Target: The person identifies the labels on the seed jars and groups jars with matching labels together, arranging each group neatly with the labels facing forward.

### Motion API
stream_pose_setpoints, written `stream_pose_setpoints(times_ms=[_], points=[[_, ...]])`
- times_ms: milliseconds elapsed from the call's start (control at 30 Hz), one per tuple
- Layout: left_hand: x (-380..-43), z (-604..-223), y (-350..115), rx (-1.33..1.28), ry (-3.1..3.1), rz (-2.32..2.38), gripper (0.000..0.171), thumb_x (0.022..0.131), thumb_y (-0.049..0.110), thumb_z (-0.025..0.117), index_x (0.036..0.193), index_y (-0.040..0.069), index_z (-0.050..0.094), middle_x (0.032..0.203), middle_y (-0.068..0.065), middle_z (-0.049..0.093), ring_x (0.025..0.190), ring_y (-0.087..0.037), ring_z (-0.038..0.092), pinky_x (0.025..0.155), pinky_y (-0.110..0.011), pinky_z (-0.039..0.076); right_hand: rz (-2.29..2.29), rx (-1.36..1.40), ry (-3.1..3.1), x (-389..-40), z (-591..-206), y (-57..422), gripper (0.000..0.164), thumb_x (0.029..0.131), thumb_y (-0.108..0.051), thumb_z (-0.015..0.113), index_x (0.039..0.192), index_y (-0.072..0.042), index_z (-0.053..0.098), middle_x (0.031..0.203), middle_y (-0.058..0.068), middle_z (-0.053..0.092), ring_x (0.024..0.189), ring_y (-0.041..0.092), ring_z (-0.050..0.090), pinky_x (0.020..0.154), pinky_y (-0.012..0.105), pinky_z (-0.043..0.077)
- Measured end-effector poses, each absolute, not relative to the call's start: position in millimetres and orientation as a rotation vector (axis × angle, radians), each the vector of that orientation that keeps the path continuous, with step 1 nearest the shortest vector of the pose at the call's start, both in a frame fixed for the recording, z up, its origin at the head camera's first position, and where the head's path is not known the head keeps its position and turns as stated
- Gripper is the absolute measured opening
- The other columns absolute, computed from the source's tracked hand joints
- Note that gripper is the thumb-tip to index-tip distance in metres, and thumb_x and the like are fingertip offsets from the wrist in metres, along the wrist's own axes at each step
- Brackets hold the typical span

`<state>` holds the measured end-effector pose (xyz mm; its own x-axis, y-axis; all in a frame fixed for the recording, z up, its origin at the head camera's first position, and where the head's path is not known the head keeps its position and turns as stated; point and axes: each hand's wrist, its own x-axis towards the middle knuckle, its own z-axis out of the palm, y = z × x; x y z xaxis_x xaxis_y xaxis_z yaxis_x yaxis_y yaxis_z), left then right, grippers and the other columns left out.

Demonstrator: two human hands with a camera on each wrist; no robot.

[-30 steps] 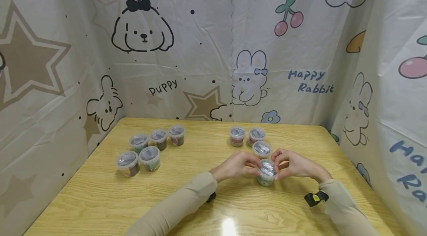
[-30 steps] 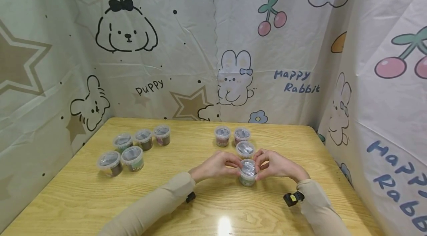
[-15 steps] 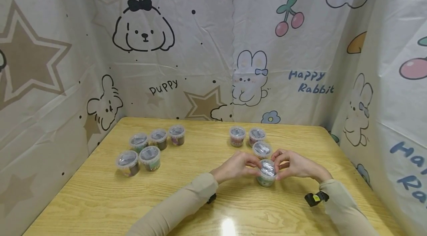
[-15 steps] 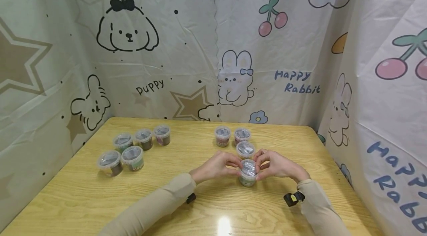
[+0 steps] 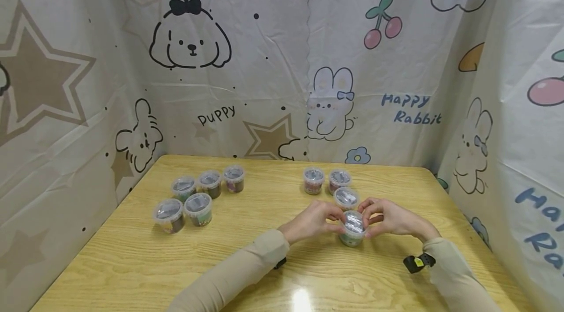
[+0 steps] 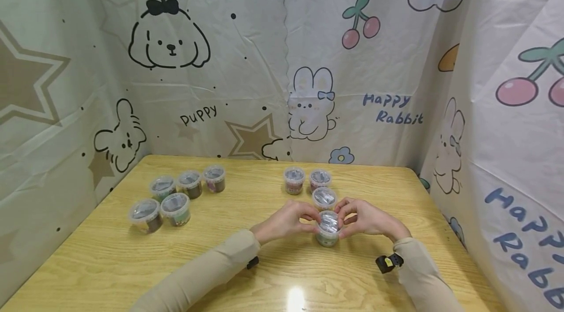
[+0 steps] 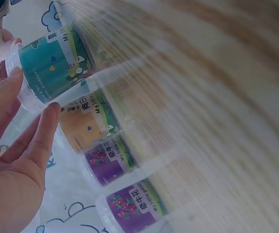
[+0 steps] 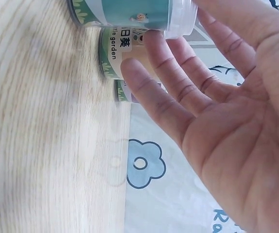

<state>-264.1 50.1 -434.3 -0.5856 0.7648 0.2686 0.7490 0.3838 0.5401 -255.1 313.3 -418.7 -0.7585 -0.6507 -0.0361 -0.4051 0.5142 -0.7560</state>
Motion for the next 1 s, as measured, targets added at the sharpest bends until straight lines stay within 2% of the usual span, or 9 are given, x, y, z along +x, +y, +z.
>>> stream_pose_setpoints(times_ms=[100,300,367,500,700,833,1000], points=[[-263,-433,50,1.408,2.611,0.975,0.021,0.086,0.024,0.076,0.103,0.013,0.073,0.106,0.004,0.073,0.097,-0.005,0.067,0.086,-0.011,0.052,-1.106,-0.897,2.439,-255,-419,313,0.019,0.081,-0.021,0.081,0.082,-0.011,0.065,0.123,0.014,0.052,0.113,0.018,0.051,0.095,0.039,0.055],[-261,-432,42,1.315,2.674,0.960,0.046,0.084,0.033,0.077,0.125,0.016,0.065,0.125,0.005,0.068,0.108,-0.008,0.064,0.093,-0.018,0.051,-1.123,-0.903,2.489,-254,-418,318,0.019,0.079,-0.021,0.082,0.089,-0.013,0.068,0.130,0.016,0.055,0.118,0.019,0.053,0.096,0.046,0.054],[-261,-430,35,1.287,2.685,0.980,0.047,0.085,0.033,0.077,0.127,0.016,0.064,0.125,0.003,0.067,0.108,-0.010,0.063,0.094,-0.020,0.051,-1.139,-0.896,2.525,-254,-416,319,0.020,0.080,-0.020,0.082,0.094,-0.013,0.069,0.131,0.018,0.056,0.118,0.017,0.055,0.095,0.047,0.055],[-265,-425,18,1.214,2.715,1.043,0.043,0.086,0.031,0.076,0.123,0.012,0.066,0.121,-0.002,0.069,0.105,-0.014,0.065,0.093,-0.024,0.054,-1.144,-0.856,2.620,-256,-409,317,0.021,0.086,-0.019,0.077,0.104,-0.011,0.071,0.127,0.019,0.061,0.114,0.018,0.059,0.092,0.040,0.057],[-269,-419,-8,1.121,2.734,1.135,0.035,0.089,0.026,0.073,0.118,0.007,0.068,0.118,-0.008,0.070,0.104,-0.021,0.067,0.093,-0.032,0.055,-1.124,-0.779,2.749,-261,-402,299,0.021,0.093,-0.024,0.069,0.109,-0.010,0.071,0.117,0.009,0.069,0.105,0.021,0.065,0.087,0.025,0.056],[-269,-418,-23,1.098,2.743,1.172,0.029,0.091,0.025,0.071,0.115,0.008,0.070,0.112,-0.006,0.072,0.099,-0.019,0.068,0.090,-0.033,0.057,-1.079,-0.774,2.797,-263,-396,284,0.020,0.094,-0.027,0.068,0.109,-0.014,0.072,0.113,0.002,0.071,0.103,0.017,0.066,0.087,0.027,0.056],[-268,-415,-44,1.042,2.759,1.210,0.020,0.094,0.024,0.068,0.107,0.011,0.074,0.102,-0.001,0.074,0.090,-0.010,0.067,0.081,-0.023,0.056,-1.034,-0.825,2.812,-265,-388,266,0.020,0.095,-0.028,0.066,0.107,-0.015,0.073,0.107,-0.001,0.072,0.099,0.014,0.066,0.086,0.032,0.056]])
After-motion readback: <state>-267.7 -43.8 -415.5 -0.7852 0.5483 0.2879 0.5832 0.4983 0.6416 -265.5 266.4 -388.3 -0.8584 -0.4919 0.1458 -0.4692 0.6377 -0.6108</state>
